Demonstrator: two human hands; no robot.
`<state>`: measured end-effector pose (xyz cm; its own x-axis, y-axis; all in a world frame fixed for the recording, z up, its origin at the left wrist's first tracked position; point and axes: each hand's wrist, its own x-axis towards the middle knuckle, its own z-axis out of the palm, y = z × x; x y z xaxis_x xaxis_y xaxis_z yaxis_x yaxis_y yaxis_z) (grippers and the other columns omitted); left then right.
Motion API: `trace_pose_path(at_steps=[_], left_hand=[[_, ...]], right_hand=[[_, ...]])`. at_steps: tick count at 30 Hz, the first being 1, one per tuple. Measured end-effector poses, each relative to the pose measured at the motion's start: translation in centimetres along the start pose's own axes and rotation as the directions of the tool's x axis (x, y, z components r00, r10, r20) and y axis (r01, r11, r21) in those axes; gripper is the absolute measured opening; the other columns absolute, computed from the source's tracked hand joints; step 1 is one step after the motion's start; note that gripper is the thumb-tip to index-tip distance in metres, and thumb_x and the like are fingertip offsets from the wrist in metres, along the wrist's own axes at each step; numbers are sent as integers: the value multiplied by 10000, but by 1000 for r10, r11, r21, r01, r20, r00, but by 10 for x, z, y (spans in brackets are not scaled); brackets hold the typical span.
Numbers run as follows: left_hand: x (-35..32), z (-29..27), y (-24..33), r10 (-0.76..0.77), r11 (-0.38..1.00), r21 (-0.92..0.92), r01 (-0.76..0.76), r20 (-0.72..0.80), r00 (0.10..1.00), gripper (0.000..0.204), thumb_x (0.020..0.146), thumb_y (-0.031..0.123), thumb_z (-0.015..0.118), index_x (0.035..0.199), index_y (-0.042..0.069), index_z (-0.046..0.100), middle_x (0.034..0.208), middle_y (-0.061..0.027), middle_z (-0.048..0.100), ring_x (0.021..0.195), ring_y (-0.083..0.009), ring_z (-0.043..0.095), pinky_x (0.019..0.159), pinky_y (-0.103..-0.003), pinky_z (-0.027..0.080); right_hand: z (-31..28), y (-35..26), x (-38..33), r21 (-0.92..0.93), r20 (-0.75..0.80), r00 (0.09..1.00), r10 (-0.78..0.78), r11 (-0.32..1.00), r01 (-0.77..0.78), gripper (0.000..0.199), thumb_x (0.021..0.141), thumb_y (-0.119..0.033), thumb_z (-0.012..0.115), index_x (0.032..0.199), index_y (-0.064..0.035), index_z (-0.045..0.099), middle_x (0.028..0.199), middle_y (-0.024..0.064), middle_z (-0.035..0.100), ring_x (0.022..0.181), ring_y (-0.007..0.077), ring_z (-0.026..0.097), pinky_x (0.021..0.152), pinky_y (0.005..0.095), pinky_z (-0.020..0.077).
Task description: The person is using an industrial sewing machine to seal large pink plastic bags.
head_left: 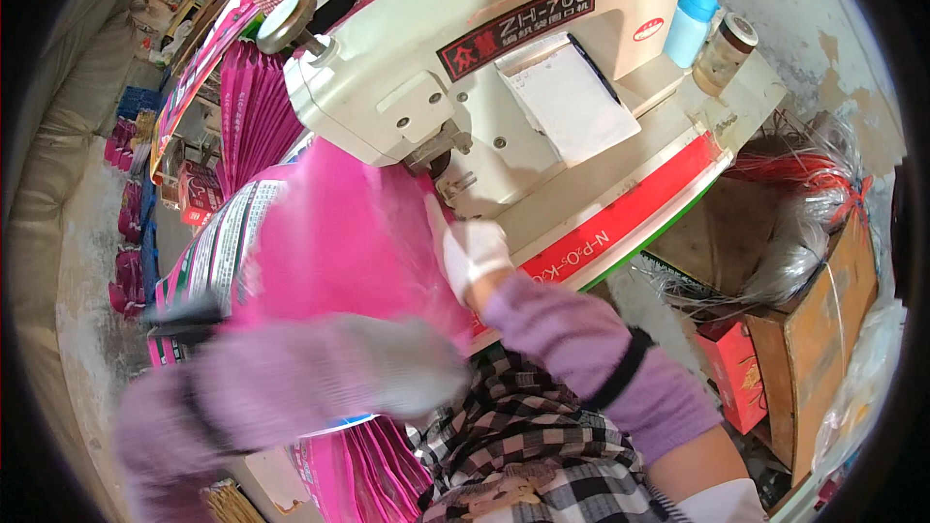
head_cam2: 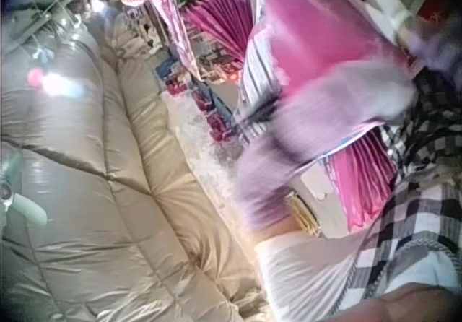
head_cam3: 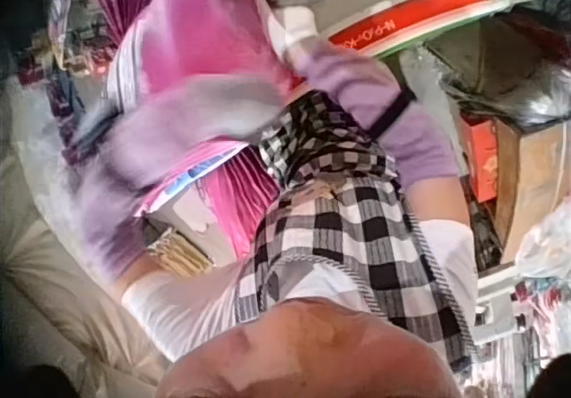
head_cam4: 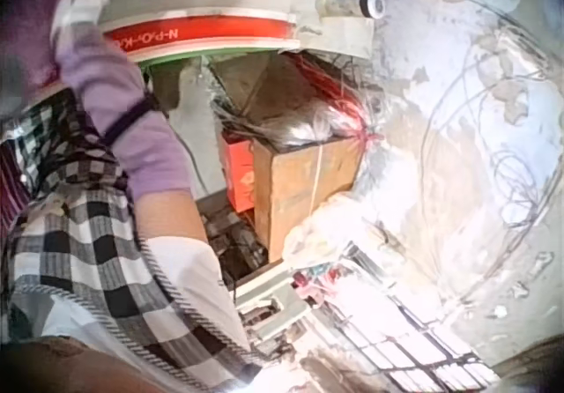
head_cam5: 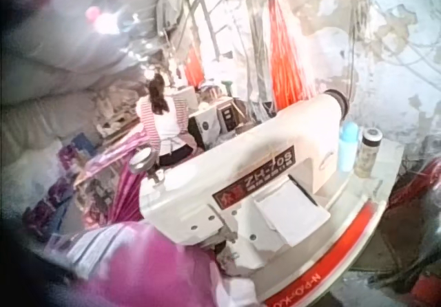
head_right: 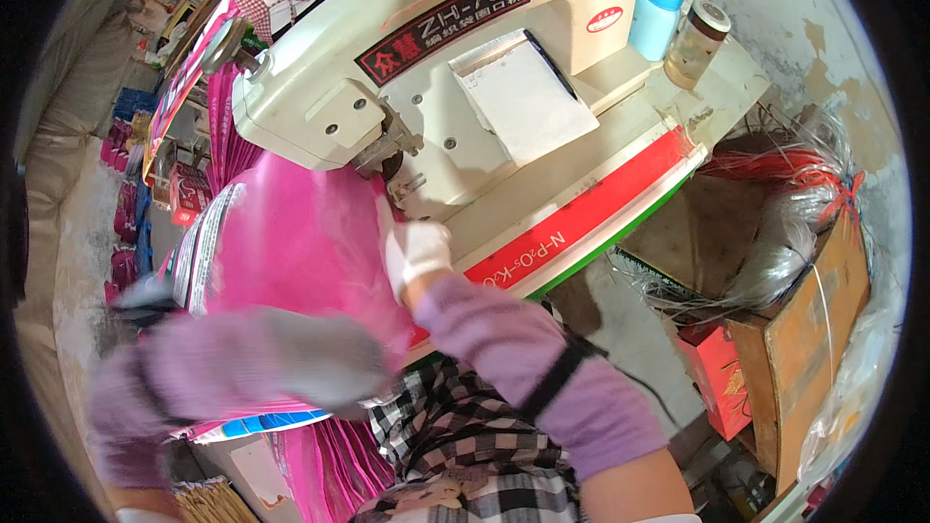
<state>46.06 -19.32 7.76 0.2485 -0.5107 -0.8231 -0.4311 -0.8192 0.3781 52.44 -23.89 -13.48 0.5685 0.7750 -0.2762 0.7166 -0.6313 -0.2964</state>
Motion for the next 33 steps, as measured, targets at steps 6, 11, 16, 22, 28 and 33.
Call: trace_pose_path(at_steps=[6, 11, 16, 22, 28, 33], left_hand=[[3, -15, -32, -137, 978, -173, 115, -117, 984, 174, 904, 175, 595, 814, 58, 687, 663, -61, 628, 604, -210, 643, 597, -339, 519], [-11, 63, -29, -111, 973, 134, 188, -441, 891, 114, 823, 179, 634, 757, 93, 672, 624, -95, 608, 568, -247, 633, 529, -340, 501], [77, 94, 32, 39, 996, -34, -78, -632, 774, 102, 742, 201, 672, 720, 114, 624, 640, -67, 600, 625, -263, 643, 539, -394, 484], [-37, 28, -51, -122, 942, 262, 208, -311, 943, 238, 770, 311, 710, 936, 141, 694, 649, -97, 611, 678, -269, 656, 613, -447, 510], [111, 124, 46, 129, 987, 159, -27, -676, 726, 267, 821, 185, 624, 1075, 102, 624, 628, -16, 572, 695, -144, 636, 745, -309, 482], [-85, 105, -10, -490, 747, -263, 610, -838, 238, 982, 596, 414, 848, 1386, 4, 434, 1311, -211, 513, 1206, -406, 501, 963, -477, 447]], right_hand=[[31, -9, 35, 264, -54, 977, 205, 947, -184, 588, 865, -149, 550, 1444, -118, 452, 946, 87, 745, 860, 279, 718, 553, 589, 500], [15, -4, 6, 318, -44, 995, 86, 946, -68, 795, 871, -155, 522, 1548, -45, 120, 915, 185, 720, 814, 340, 713, 692, 454, 556], [15, -12, -68, 416, 89, 996, 23, 908, -58, 847, 858, -194, 527, 1539, -15, 58, 852, 234, 703, 764, 364, 705, 670, 483, 548], [-3, -22, -85, 270, -70, 997, -42, 961, 59, 756, 857, -126, 506, 1515, 26, 167, 715, 153, 692, 658, 310, 694, 601, 453, 539], [28, -11, 49, 122, 78, 973, 217, 966, -226, 680, 923, -183, 486, 1538, -82, 214, 843, 158, 719, 725, 251, 712, 606, 401, 546], [32, 13, -12, 351, -158, 985, 65, 936, -6, 726, 899, -221, 514, 1528, -43, 199, 801, 182, 699, 589, 285, 672, 560, 410, 530]])
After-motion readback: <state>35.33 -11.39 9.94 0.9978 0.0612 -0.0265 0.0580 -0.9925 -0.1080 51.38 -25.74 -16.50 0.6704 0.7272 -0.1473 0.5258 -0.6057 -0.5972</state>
